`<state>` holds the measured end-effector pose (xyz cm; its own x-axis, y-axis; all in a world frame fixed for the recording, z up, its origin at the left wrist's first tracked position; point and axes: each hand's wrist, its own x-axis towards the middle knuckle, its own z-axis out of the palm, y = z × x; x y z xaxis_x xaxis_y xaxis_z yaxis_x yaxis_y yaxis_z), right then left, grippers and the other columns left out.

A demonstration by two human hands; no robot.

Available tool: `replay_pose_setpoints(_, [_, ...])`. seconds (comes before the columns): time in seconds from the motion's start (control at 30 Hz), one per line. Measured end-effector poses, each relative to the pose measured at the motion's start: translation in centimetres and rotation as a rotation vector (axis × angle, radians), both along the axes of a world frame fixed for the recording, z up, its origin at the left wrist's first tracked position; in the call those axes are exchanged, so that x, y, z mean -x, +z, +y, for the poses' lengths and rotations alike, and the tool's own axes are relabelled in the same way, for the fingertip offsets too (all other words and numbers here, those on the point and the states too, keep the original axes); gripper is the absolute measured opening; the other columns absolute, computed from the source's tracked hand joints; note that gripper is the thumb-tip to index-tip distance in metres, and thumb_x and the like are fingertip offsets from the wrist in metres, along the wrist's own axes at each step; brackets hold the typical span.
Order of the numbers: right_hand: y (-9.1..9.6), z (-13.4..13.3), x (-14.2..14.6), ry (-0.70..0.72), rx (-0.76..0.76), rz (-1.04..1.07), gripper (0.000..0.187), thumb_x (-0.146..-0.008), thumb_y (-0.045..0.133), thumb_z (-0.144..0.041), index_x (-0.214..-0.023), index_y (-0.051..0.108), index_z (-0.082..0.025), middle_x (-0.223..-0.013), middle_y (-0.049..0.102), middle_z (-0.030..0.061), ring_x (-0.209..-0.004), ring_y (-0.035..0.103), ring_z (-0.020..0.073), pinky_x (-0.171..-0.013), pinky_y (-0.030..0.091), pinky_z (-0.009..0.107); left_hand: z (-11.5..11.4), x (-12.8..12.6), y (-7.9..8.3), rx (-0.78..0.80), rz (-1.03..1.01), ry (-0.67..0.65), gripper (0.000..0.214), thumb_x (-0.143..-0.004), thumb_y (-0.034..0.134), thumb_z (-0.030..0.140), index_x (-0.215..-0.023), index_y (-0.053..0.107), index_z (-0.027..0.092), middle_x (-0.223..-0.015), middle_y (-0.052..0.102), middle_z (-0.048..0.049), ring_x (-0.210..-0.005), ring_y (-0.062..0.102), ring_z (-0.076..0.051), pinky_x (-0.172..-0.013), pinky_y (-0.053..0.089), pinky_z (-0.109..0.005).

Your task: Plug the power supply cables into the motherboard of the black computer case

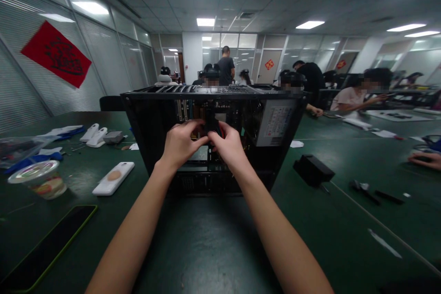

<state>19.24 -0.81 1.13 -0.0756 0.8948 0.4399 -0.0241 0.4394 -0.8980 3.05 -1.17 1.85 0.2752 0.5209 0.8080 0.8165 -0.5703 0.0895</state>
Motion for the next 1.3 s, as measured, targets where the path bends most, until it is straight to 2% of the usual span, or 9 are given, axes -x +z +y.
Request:
replay_pose_setpoints(0.3, [-2.3, 1.3, 1.6, -0.102, 0.166, 0.234, 0.062, -0.063, 0.074, -0.046, -0.116, 0.058, -0.019, -0.088, 0.067, 0.0025, -0.073, 0.060, 0.0187, -0.054, 0.048, 0.028, 1.1, -0.3, -1.5, 0.059, 0.133, -0.055, 0.029, -0.093, 0.066, 0.024, -0.122, 0.067, 0.016, -0.115, 0.074, -0.0119, -0.103, 0.071, -0.027, -0.090, 0.054, -0.038])
replay_pose_setpoints(0.43, [-3.5, 2.4, 0.6, -0.109, 0.066, 0.203, 0.060, -0.066, 0.075, -0.047, -0.116, 0.062, -0.017, -0.103, 0.072, 0.0075, -0.093, 0.067, 0.0229, -0.084, 0.055, 0.037, 1.9, -0.3, -2.1, 0.116, 0.134, -0.145, 0.036, -0.096, 0.060, 0.019, -0.132, 0.064, 0.019, -0.126, 0.071, -0.0109, -0.114, 0.069, -0.027, -0.097, 0.055, -0.039])
replay_pose_setpoints(0.6, [-4.7, 3.0, -2.9, -0.170, -0.269, -0.253, 0.043, -0.096, 0.049, -0.038, -0.133, 0.061, -0.020, -0.129, 0.067, 0.0112, -0.124, 0.060, 0.0258, -0.113, 0.042, 0.047, 2.4, 0.2, -2.4, 0.159, 0.153, -0.176, 0.039, -0.098, 0.056, 0.022, -0.136, 0.061, 0.024, -0.137, 0.066, -0.0048, -0.126, 0.062, -0.024, -0.106, 0.051, -0.037])
replay_pose_setpoints(0.7, [-4.9, 3.1, -4.9, -0.196, -0.583, -0.625, 0.052, -0.095, 0.043, -0.015, -0.145, 0.051, -0.021, -0.143, 0.054, 0.0126, -0.134, 0.051, 0.0253, -0.115, 0.041, 0.046, 2.5, -0.2, -2.8, 0.200, 0.181, -0.166, 0.037, -0.098, 0.056, 0.023, -0.135, 0.062, 0.024, -0.136, 0.067, -0.0047, -0.125, 0.063, -0.024, -0.106, 0.051, -0.036])
replay_pose_setpoints(0.77, [-4.9, 3.2, -5.5, -0.237, -0.696, -0.864, 0.053, -0.091, 0.046, -0.008, -0.142, 0.055, -0.019, -0.147, 0.048, 0.0147, -0.136, 0.046, 0.0283, -0.113, 0.043, 0.045, 2.7, -0.8, -3.4, 0.228, 0.224, -0.146, 0.036, -0.098, 0.056, 0.023, -0.134, 0.063, 0.023, -0.133, 0.068, -0.0062, -0.123, 0.064, -0.025, -0.105, 0.051, -0.037])
replay_pose_setpoints(0.87, [-4.9, 3.8, -5.5, -0.333, -0.692, -1.121, 0.039, -0.092, 0.050, -0.009, -0.127, 0.065, -0.017, -0.139, 0.052, 0.0161, -0.127, 0.047, 0.0314, -0.103, 0.048, 0.044, 3.2, -1.5, -4.5, 0.286, 0.295, -0.075, 0.036, -0.101, 0.051, 0.026, -0.134, 0.062, 0.021, -0.124, 0.071, -0.0082, -0.116, 0.067, -0.026, -0.100, 0.052, -0.037])
replay_pose_setpoints(1.0, [-5.1, 5.0, -5.9, -0.340, -0.541, -1.293, 0.025, -0.092, 0.054, -0.011, -0.111, 0.070, -0.016, -0.119, 0.058, 0.0148, -0.115, 0.050, 0.0290, -0.093, 0.048, 0.039, 4.0, -1.5, -5.7, 0.374, 0.339, 0.037, 0.037, -0.103, 0.047, 0.028, -0.136, 0.062, 0.021, -0.128, 0.070, -0.0087, -0.117, 0.066, -0.026, -0.099, 0.051, -0.037])
replay_pose_setpoints(1.1, [-5.4, 5.6, -6.7, -0.287, -0.466, -1.326, 0.026, -0.092, 0.056, -0.012, -0.114, 0.068, -0.015, -0.120, 0.058, 0.0137, -0.112, 0.052, 0.0272, -0.092, 0.046, 0.037, 4.0, -1.3, -6.0, 0.426, 0.374, 0.056, 0.037, -0.104, 0.044, 0.029, -0.135, 0.063, 0.021, -0.127, 0.070, -0.0085, -0.117, 0.066, -0.025, -0.099, 0.051, -0.036])
replay_pose_setpoints(1.3, [-5.6, 5.6, -7.3, -0.151, -0.555, -1.313, 0.034, -0.093, 0.056, -0.014, -0.125, 0.063, -0.014, -0.121, 0.059, 0.0126, -0.115, 0.053, 0.0263, -0.093, 0.045, 0.035, 4.0, -1.9, -5.3, 0.454, 0.580, 0.122, 0.033, -0.103, 0.043, 0.028, -0.124, 0.066, 0.019, -0.117, 0.072, -0.0097, -0.107, 0.068, -0.026, -0.089, 0.052, -0.034])
